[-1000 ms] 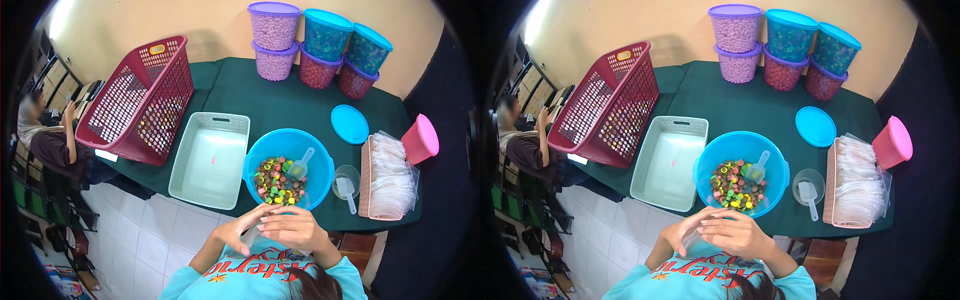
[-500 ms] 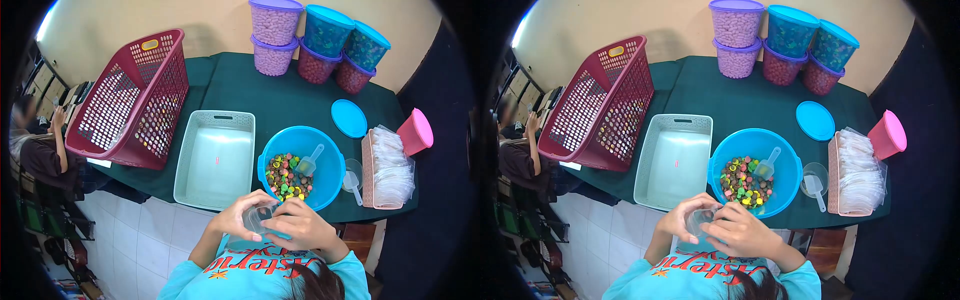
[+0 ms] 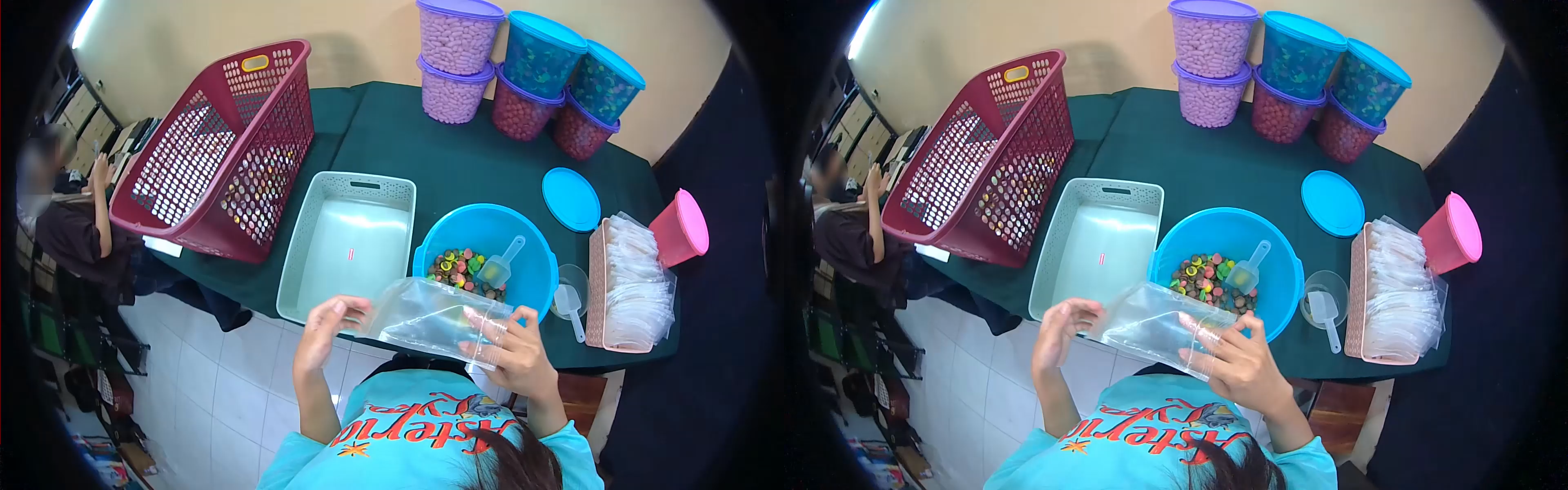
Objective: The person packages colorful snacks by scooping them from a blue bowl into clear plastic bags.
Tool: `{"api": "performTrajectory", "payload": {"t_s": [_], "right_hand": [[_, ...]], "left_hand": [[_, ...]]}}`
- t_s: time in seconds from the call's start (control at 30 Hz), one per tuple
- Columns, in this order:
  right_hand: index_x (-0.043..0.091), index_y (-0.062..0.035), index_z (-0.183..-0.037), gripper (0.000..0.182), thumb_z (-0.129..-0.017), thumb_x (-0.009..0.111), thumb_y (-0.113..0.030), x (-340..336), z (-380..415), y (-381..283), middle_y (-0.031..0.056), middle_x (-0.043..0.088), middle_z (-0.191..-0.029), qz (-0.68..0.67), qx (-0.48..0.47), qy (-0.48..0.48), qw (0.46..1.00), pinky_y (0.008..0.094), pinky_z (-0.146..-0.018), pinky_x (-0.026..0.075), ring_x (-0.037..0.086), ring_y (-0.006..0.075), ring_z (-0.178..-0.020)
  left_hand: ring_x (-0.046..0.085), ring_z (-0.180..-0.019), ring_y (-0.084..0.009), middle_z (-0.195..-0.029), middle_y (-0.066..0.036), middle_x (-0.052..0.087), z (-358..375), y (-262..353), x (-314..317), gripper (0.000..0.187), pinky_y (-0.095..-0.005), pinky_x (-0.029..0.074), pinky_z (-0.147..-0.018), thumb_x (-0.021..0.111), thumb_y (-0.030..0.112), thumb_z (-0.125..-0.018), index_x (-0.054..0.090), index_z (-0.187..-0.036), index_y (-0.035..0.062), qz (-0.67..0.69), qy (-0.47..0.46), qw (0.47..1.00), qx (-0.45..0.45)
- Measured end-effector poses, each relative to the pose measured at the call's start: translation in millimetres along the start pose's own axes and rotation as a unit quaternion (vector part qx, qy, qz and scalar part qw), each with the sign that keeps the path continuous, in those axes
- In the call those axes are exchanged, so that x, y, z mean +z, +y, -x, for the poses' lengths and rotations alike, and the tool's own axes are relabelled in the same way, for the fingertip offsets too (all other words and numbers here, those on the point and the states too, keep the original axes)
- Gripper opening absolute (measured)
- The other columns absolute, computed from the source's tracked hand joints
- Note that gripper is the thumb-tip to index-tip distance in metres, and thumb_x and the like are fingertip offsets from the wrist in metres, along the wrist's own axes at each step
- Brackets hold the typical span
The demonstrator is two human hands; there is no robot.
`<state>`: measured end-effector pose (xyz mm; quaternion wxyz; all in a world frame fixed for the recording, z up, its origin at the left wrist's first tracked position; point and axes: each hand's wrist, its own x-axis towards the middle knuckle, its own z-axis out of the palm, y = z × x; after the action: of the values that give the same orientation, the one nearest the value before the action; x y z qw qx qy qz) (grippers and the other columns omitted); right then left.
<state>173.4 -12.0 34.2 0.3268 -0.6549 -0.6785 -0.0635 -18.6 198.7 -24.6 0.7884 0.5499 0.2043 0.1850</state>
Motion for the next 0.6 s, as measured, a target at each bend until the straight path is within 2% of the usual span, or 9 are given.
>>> {"api": "performTrajectory", "payload": {"t_s": [0.03,0.1,0.13,0.17,0.23,0.37,0.5,0.57,0.6], "right_hand": [[0.062,-0.0146,-0.083,0.027,-0.058,0.06,-0.003,0.3,2.1,0.7,0.0062,0.057,-0.109,-0.011,-0.001,-0.008,1.0,0.0315,-0.074,0.03,0.057,0.0131,-0.08],[0.062,-0.0142,-0.083,0.028,-0.058,0.06,-0.003,-2.9,5.3,3.9,0.0063,0.057,-0.11,-0.023,-0.011,-0.018,1.0,0.0313,-0.075,0.03,0.056,0.0136,-0.082],[0.062,-0.0139,-0.083,0.028,-0.057,0.06,-0.003,-5.0,7.0,5.9,0.0061,0.057,-0.11,-0.03,-0.026,-0.013,0.999,0.0311,-0.075,0.03,0.056,0.0134,-0.082],[0.062,-0.0135,-0.083,0.028,-0.057,0.06,-0.003,-7.5,9.1,8.1,0.006,0.057,-0.11,-0.038,-0.04,-0.008,0.998,0.0309,-0.075,0.03,0.056,0.0132,-0.081],[0.062,-0.0128,-0.081,0.027,-0.056,0.06,-0.003,-13.7,14.6,14.6,0.006,0.056,-0.111,-0.051,-0.053,-0.016,0.997,0.0312,-0.075,0.03,0.056,0.0133,-0.082],[0.059,-0.011,-0.077,0.022,-0.055,0.059,-0.004,-24.6,27.4,29.1,0.0061,0.055,-0.113,-0.081,-0.088,-0.054,0.991,0.0321,-0.076,0.031,0.056,0.0139,-0.085],[0.055,-0.01,-0.072,0.018,-0.055,0.059,-0.004,-35.5,37.5,35.1,0.0066,0.053,-0.116,-0.07,-0.111,-0.077,0.988,0.0323,-0.076,0.032,0.056,0.0141,-0.087],[0.052,-0.0092,-0.069,0.016,-0.055,0.06,-0.005,-43.4,42.6,38.3,0.007,0.052,-0.117,-0.078,-0.108,-0.079,0.988,0.0315,-0.075,0.033,0.056,0.0135,-0.087],[0.052,-0.0092,-0.069,0.016,-0.055,0.06,-0.005,-48.4,44.1,39.3,0.007,0.052,-0.117,-0.079,-0.107,-0.078,0.988,0.0315,-0.075,0.033,0.056,0.0135,-0.087]], "left_hand": [[0.052,-0.089,-0.0151,-0.1,-0.01,0.055,1.8,-2.9,5.1,0.039,-0.0271,0.041,-0.077,0.051,0.026,-0.083,0.047,-0.111,0.0007,0.001,0.007,1.0,0.002],[0.053,-0.076,-0.0101,-0.087,-0.005,0.057,1.3,-6.5,26.0,0.031,-0.0235,0.042,-0.067,0.053,0.024,-0.082,0.05,-0.103,0.0011,-0.022,0.051,0.995,-0.086],[0.05,-0.068,-0.0077,-0.081,-0.005,0.055,-2.2,-19.8,34.0,0.026,-0.0206,0.041,-0.058,0.055,0.017,-0.081,0.047,-0.1,0.001,-0.003,0.111,0.993,-0.03],[0.05,-0.068,-0.0077,-0.081,-0.005,0.055,-1.6,-19.3,43.1,0.026,-0.0206,0.041,-0.058,0.055,0.017,-0.081,0.047,-0.1,0.001,-0.003,0.116,0.993,-0.03],[0.048,-0.06,-0.0065,-0.073,-0.005,0.053,1.2,-13.9,58.0,0.03,-0.0183,0.038,-0.051,0.059,0.008,-0.077,0.041,-0.1,0.0015,0.13,0.123,0.983,-0.049],[0.048,-0.054,-0.0064,-0.066,-0.004,0.052,10.3,-13.0,54.8,0.036,-0.0183,0.036,-0.047,0.06,-0.001,-0.074,0.038,-0.102,0.0019,0.129,0.103,0.986,0.008],[0.045,-0.047,-0.006,-0.054,0.0,0.046,17.0,-0.4,68.4,0.035,-0.0186,0.032,-0.041,0.059,-0.005,-0.071,0.04,-0.1,0.0017,0.027,0.116,0.992,0.034],[0.055,-0.065,-0.0159,-0.073,-0.008,0.055,23.5,12.9,72.3,0.048,-0.0241,0.043,-0.057,0.067,0.006,-0.069,0.041,-0.108,-0.001,-0.159,0.125,0.978,-0.045],[0.055,-0.065,-0.0159,-0.073,-0.008,0.055,26.3,23.0,76.8,0.048,-0.0241,0.043,-0.057,0.067,0.006,-0.069,0.041,-0.108,-0.001,-0.16,0.124,0.978,-0.046]]}}
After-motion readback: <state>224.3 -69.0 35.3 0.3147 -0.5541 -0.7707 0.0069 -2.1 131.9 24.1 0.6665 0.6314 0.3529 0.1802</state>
